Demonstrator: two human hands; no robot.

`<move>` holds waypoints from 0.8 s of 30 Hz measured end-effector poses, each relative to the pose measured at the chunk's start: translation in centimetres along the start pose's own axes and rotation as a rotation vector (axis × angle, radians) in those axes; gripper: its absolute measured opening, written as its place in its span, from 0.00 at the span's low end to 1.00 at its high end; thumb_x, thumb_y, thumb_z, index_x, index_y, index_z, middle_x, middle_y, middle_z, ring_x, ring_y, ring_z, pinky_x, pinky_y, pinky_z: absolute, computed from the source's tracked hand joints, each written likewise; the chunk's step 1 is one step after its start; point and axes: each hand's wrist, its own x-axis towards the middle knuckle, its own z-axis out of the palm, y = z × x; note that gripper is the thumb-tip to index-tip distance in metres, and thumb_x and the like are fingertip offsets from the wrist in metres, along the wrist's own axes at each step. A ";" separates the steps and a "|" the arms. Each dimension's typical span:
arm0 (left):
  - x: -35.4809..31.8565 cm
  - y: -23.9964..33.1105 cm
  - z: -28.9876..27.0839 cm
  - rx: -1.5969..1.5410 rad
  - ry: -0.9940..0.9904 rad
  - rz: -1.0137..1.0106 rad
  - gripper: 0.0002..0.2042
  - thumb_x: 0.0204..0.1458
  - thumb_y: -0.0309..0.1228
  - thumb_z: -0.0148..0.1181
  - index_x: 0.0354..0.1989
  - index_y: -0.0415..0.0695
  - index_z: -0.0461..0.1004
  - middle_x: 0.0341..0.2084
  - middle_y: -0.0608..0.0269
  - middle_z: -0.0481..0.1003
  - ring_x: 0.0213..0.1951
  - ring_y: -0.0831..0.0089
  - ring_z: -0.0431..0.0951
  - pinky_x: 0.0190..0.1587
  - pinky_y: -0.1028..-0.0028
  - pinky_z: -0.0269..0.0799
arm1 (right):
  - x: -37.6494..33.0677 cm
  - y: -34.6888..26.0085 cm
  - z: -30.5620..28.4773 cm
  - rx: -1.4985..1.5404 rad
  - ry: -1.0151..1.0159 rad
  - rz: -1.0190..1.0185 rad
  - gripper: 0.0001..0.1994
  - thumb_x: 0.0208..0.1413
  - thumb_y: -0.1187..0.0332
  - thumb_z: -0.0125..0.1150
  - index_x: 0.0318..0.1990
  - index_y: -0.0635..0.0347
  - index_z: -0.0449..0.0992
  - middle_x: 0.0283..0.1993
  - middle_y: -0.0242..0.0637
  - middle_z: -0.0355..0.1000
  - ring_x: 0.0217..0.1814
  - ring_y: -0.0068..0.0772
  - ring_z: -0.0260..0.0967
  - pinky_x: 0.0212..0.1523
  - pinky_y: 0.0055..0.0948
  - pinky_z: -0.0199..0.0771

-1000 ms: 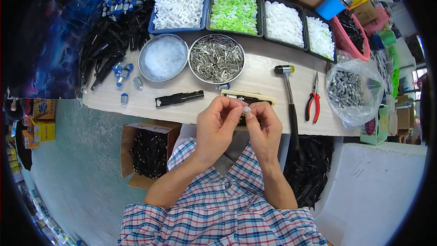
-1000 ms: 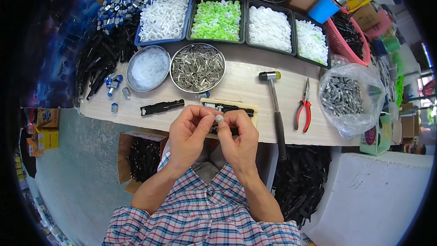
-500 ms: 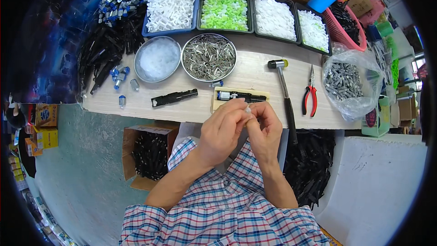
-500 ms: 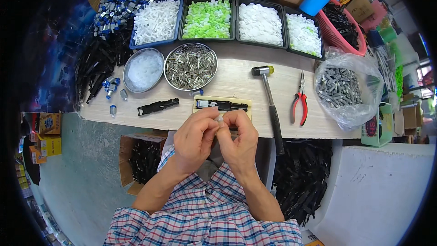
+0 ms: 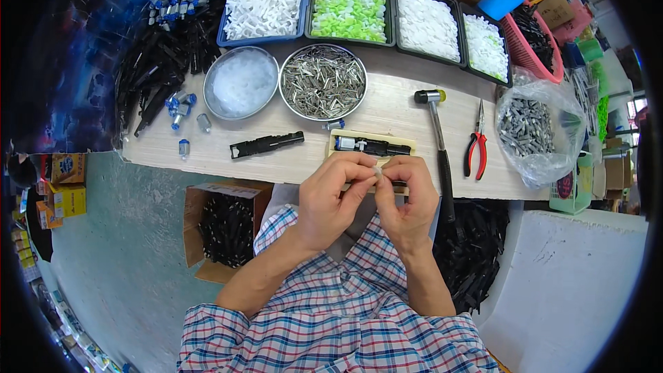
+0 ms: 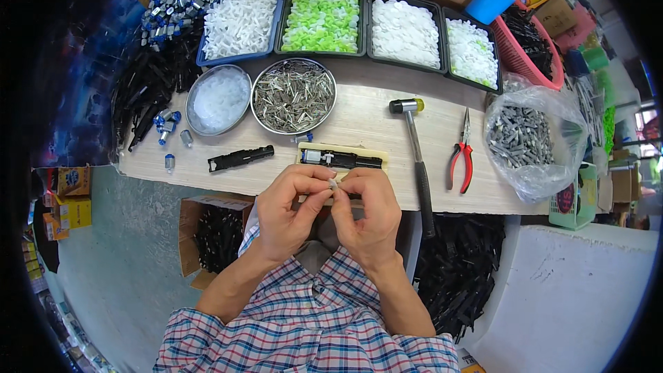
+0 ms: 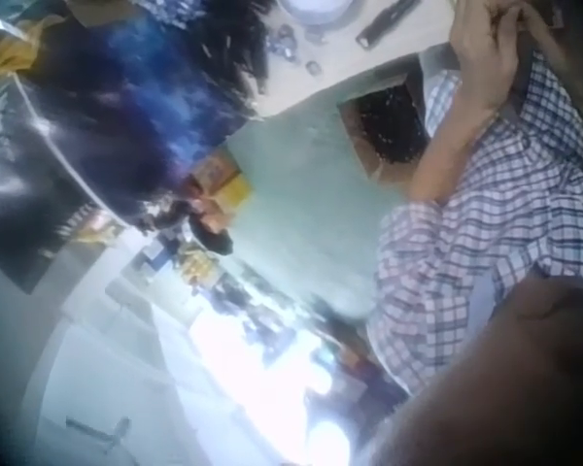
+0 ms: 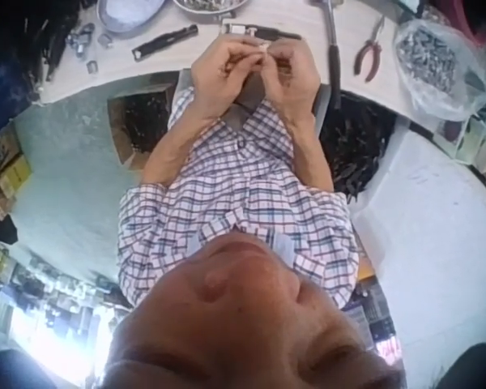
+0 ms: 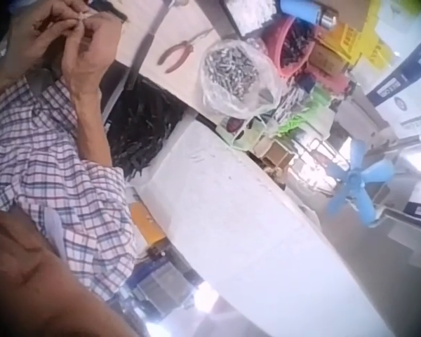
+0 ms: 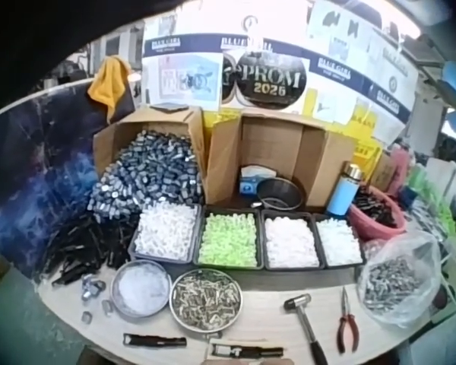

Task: Manually assembling small parts using a jig, hammer, and pliers at a workstation.

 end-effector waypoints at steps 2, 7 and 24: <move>-0.1 0.0 -0.2 0.008 0.003 0.026 0.06 0.54 0.16 0.64 0.39 0.35 0.76 0.42 0.49 0.80 0.41 0.64 0.83 0.40 0.73 0.80 | 0.0 -0.1 0.1 0.048 0.026 0.019 0.09 0.48 0.83 0.65 0.36 0.66 0.73 0.37 0.43 0.73 0.34 0.37 0.73 0.36 0.29 0.75; 0.4 -0.7 -1.0 0.100 -0.061 0.146 0.07 0.52 0.16 0.66 0.38 0.35 0.76 0.43 0.50 0.79 0.42 0.63 0.82 0.41 0.73 0.79 | 0.0 0.7 0.2 -0.020 -0.010 -0.060 0.09 0.47 0.84 0.65 0.35 0.64 0.73 0.37 0.42 0.74 0.36 0.38 0.73 0.37 0.31 0.75; -1.0 -2.2 -0.8 0.719 -0.287 0.320 0.08 0.52 0.30 0.65 0.32 0.42 0.71 0.56 0.52 0.76 0.67 0.44 0.64 0.68 0.40 0.55 | 6.0 3.5 -1.1 -0.489 -0.459 -0.390 0.08 0.46 0.75 0.68 0.32 0.59 0.74 0.30 0.36 0.69 0.33 0.42 0.69 0.38 0.38 0.66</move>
